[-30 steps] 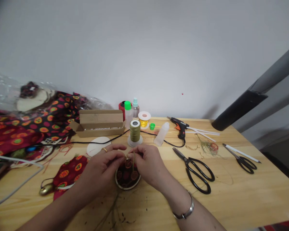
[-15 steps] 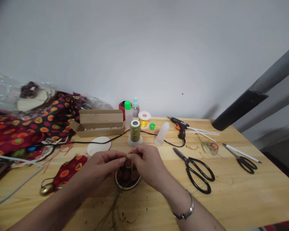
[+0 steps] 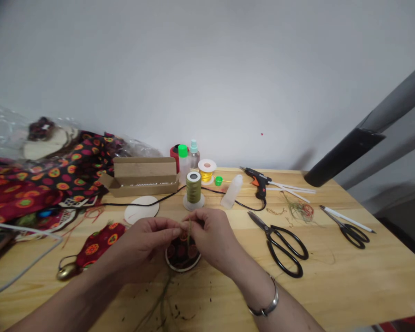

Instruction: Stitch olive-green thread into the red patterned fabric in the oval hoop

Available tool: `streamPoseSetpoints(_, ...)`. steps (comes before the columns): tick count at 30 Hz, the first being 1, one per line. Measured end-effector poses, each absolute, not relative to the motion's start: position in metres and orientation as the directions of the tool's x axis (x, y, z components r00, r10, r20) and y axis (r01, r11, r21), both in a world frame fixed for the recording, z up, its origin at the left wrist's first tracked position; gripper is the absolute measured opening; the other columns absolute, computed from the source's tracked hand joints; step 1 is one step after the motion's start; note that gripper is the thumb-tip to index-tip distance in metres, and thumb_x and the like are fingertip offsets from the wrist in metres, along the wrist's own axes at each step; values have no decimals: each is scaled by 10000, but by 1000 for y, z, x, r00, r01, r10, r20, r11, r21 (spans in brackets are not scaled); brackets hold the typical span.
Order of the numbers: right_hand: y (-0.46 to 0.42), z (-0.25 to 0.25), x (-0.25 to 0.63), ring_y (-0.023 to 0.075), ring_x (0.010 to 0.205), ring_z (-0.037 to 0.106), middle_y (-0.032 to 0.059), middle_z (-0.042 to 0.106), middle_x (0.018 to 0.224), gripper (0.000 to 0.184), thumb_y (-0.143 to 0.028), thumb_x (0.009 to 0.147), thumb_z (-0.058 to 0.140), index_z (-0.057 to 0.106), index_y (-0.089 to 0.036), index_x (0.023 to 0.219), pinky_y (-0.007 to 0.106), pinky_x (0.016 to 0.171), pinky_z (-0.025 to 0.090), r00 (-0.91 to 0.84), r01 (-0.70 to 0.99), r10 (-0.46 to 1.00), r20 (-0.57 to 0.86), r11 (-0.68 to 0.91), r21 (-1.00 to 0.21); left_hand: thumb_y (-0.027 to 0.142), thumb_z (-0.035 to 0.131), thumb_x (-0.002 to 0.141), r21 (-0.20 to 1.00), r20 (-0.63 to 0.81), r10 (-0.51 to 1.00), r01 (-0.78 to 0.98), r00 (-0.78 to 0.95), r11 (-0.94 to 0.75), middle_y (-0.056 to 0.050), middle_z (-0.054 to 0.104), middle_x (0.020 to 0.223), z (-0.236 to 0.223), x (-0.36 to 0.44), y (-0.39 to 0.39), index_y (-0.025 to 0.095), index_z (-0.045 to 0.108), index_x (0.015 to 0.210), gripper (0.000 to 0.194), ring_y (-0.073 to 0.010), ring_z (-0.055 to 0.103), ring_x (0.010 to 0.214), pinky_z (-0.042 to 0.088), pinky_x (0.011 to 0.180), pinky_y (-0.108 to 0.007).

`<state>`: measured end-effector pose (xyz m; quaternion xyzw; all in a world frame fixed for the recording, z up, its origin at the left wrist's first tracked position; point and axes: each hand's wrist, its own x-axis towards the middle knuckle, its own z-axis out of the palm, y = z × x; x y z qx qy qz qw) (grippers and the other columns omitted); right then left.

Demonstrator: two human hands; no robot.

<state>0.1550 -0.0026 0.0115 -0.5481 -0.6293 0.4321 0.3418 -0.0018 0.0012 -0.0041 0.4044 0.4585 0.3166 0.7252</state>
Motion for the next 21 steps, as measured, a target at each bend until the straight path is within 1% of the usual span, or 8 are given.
streamPoseSetpoints(2,-3,11,155,131,555,536,16,616,588,130,-180,728,534,647,-154,671,227,521,415,-162,390,986,-44,23,-921,298,705,640,879,-394,830,-100,395,465,-28,660,616,-5,-2,1,132,699,733,190,-96,498,521,309,489,-205)
streamPoseSetpoints(6,-3,11,155,126,551,531,12,612,577,126,-170,720,540,650,-152,660,223,522,411,-151,387,988,-41,21,-922,303,714,633,875,-401,829,-105,390,473,-29,669,610,-4,-1,0,137,707,713,184,-88,487,499,297,479,-207)
streamPoseSetpoints(11,-1,14,153,110,517,510,5,593,565,123,-171,716,549,647,-143,648,218,508,409,-156,331,983,-99,-43,-943,273,720,631,844,-397,823,-190,406,501,-33,686,637,-7,2,-2,148,708,703,145,-103,529,541,331,513,-211)
streamPoseSetpoints(13,-1,17,154,109,519,507,4,590,563,112,-171,707,560,646,-137,644,214,500,404,-167,303,979,-119,-64,-951,263,721,630,845,-391,825,-195,409,498,-15,669,593,-8,1,-2,147,703,678,127,-87,508,512,320,497,-201)
streamPoseSetpoints(15,-1,19,154,108,515,505,1,586,552,108,-176,701,569,649,-135,642,212,491,398,-181,283,974,-134,-79,-956,268,718,634,856,-396,825,-164,403,491,4,638,539,-8,1,-1,144,695,650,128,-65,463,462,286,460,-191)
streamPoseSetpoints(17,-1,19,155,105,505,504,-3,585,546,107,-183,699,573,651,-135,644,213,490,396,-191,257,970,-150,-98,-961,276,712,641,865,-391,830,-148,398,479,8,629,531,-6,0,-1,141,694,655,137,-55,441,445,267,445,-188)
streamPoseSetpoints(19,-1,18,155,102,501,502,-6,583,542,110,-186,702,572,649,-136,641,211,495,396,-207,237,966,-157,-106,-966,272,706,649,867,-385,828,-148,407,476,-5,648,576,-5,-1,-1,137,700,691,141,-62,467,472,290,462,-189)
streamPoseSetpoints(21,-1,17,155,96,495,484,-10,566,522,151,-198,716,561,630,-134,598,205,488,381,-214,240,964,-155,-102,-965,259,702,655,858,-379,817,-167,435,486,-30,673,641,-5,-2,-1,131,701,722,145,-91,525,537,343,515,-202)
